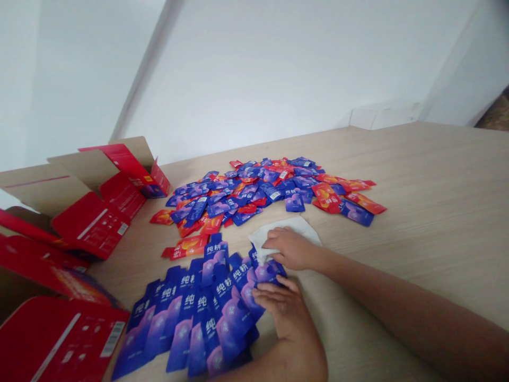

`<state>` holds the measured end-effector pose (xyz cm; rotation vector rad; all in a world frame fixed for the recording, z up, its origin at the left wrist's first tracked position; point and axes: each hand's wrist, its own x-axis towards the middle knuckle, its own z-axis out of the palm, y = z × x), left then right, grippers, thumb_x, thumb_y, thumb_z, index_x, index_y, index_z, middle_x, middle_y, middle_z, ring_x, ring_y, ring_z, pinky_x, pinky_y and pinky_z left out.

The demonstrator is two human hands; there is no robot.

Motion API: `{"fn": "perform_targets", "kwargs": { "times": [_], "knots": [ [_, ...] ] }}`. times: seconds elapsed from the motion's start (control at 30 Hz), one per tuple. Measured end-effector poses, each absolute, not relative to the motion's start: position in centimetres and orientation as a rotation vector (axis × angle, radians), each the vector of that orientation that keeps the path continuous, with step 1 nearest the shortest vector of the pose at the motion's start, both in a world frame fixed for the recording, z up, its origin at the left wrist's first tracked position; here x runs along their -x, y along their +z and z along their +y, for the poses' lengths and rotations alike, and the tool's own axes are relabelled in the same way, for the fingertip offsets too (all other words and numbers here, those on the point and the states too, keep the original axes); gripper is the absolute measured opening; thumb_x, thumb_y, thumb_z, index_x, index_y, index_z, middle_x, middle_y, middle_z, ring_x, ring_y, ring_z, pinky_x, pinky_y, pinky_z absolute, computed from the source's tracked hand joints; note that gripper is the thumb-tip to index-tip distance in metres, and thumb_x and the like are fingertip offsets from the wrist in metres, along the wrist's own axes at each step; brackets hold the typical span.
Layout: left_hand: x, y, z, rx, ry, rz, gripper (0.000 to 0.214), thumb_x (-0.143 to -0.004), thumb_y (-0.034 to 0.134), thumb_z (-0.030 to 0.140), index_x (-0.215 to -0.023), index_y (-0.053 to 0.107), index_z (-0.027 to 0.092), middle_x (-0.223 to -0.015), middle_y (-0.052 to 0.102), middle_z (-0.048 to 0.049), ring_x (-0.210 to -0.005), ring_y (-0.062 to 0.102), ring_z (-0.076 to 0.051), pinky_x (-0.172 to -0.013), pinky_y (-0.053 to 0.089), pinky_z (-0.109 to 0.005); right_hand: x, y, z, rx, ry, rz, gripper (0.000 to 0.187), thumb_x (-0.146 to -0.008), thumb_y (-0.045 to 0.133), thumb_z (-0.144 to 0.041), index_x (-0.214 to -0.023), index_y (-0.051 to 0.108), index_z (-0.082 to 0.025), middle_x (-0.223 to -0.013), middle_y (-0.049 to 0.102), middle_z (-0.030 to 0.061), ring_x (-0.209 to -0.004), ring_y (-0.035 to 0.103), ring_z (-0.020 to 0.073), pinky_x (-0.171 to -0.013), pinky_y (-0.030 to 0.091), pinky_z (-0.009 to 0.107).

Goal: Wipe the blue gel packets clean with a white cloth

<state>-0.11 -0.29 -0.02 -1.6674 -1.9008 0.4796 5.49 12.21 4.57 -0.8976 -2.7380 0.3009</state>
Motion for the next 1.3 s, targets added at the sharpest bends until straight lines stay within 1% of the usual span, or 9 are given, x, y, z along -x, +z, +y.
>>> {"fn": "perform_targets", "kwargs": {
  "times": [0.13, 0.3, 0.43, 0.57, 0.67, 0.8, 1.07, 1.17, 1.3],
  "knots": [
    [0.3, 0.7, -0.3, 1.722, 0.446, -1.938, 0.037, -0.077, 0.043, -0.002, -0.107, 0.061, 0.007, -0.099, 0.068, -0.0239, -0.088, 0.065, -0.034, -0.077, 0.049, -0.057, -5.9, 4.7, 12.1, 0.865, 0.274, -2.767, 0.02, -0.075, 0.055, -0.024, -0.092, 0.064, -0.018, -0.09, 0.056, 0.0063, -0.087, 0.049, 0.0205, -0.079, 0.033, 0.033],
    [0.3, 1.1, -0.2, 1.648, 0.507, -1.946, 0.035, -0.077, 0.039, -0.002, -0.101, 0.064, -0.001, -0.098, 0.067, -0.0265, -0.093, 0.063, -0.034, -0.085, 0.047, -0.053, -5.1, 4.9, 10.5, 0.583, 0.37, -2.82, 0.023, -0.073, 0.057, -0.027, -0.094, 0.064, -0.02, -0.088, 0.056, 0.0036, -0.087, 0.05, 0.019, -0.081, 0.033, 0.032],
    [0.1, 0.6, -0.2, 1.678, 0.35, -2.016, 0.039, -0.076, 0.038, -0.005, -0.104, 0.063, 0.004, -0.099, 0.068, -0.0229, -0.093, 0.064, -0.034, -0.083, 0.047, -0.057, -4.8, 4.8, 11.1, 0.727, 0.33, -2.807, 0.019, -0.076, 0.054, -0.025, -0.092, 0.064, -0.02, -0.088, 0.057, 0.0046, -0.09, 0.049, 0.0198, -0.082, 0.032, 0.034],
    [0.0, -0.1, -0.3, 1.702, 0.214, -2.011, 0.042, -0.076, 0.038, -0.006, -0.107, 0.061, 0.007, -0.1, 0.068, -0.0211, -0.094, 0.064, -0.033, -0.085, 0.044, -0.06, -5.5, 4.7, 12.2, 0.93, 0.282, -2.756, 0.023, -0.078, 0.052, -0.022, -0.099, 0.063, -0.019, -0.095, 0.057, 0.0069, -0.092, 0.049, 0.0211, -0.08, 0.032, 0.035],
    [0.1, -0.1, -0.3, 1.679, 0.304, -1.975, 0.04, -0.076, 0.039, -0.005, -0.107, 0.061, 0.006, -0.1, 0.068, -0.0229, -0.093, 0.064, -0.034, -0.084, 0.045, -0.058, -5.6, 4.7, 11.7, 0.843, 0.303, -2.764, 0.022, -0.076, 0.054, -0.023, -0.095, 0.064, -0.018, -0.091, 0.057, 0.0064, -0.089, 0.049, 0.0209, -0.08, 0.032, 0.035],
    [0.2, 0.6, -0.1, 1.63, 0.446, -2.001, 0.037, -0.075, 0.037, -0.004, -0.098, 0.065, 0.001, -0.097, 0.068, -0.0244, -0.092, 0.064, -0.034, -0.086, 0.046, -0.055, -4.9, 4.8, 10.2, 0.596, 0.406, -2.793, 0.025, -0.073, 0.057, -0.026, -0.096, 0.064, -0.02, -0.088, 0.057, 0.0045, -0.087, 0.049, 0.0203, -0.082, 0.033, 0.034],
    [0.0, 0.3, -0.3, 1.727, 0.167, -2.055, 0.041, -0.076, 0.038, -0.006, -0.106, 0.062, 0.008, -0.1, 0.068, -0.0213, -0.094, 0.063, -0.033, -0.085, 0.045, -0.06, -5.5, 4.7, 12.2, 0.942, 0.288, -2.741, 0.022, -0.077, 0.053, -0.023, -0.096, 0.063, -0.018, -0.094, 0.057, 0.0071, -0.09, 0.048, 0.0211, -0.079, 0.032, 0.034],
    [0.0, 0.0, -0.3, 1.691, 0.255, -2.024, 0.041, -0.076, 0.038, -0.006, -0.107, 0.061, 0.008, -0.101, 0.068, -0.0205, -0.094, 0.063, -0.032, -0.086, 0.044, -0.059, -5.7, 4.7, 11.8, 0.873, 0.315, -2.737, 0.021, -0.074, 0.056, -0.023, -0.093, 0.064, -0.018, -0.09, 0.057, 0.0067, -0.088, 0.049, 0.0211, -0.079, 0.032, 0.035],
    [0.1, 0.5, -0.1, 1.628, 0.5, -1.977, 0.036, -0.076, 0.037, -0.001, -0.1, 0.064, 0.0, -0.099, 0.067, -0.0259, -0.092, 0.064, -0.034, -0.085, 0.047, -0.053, -5.1, 4.7, 10.4, 0.62, 0.432, -2.767, 0.026, -0.073, 0.057, -0.025, -0.098, 0.065, -0.02, -0.089, 0.057, 0.0044, -0.087, 0.049, 0.0199, -0.081, 0.032, 0.033]
  ]
}}
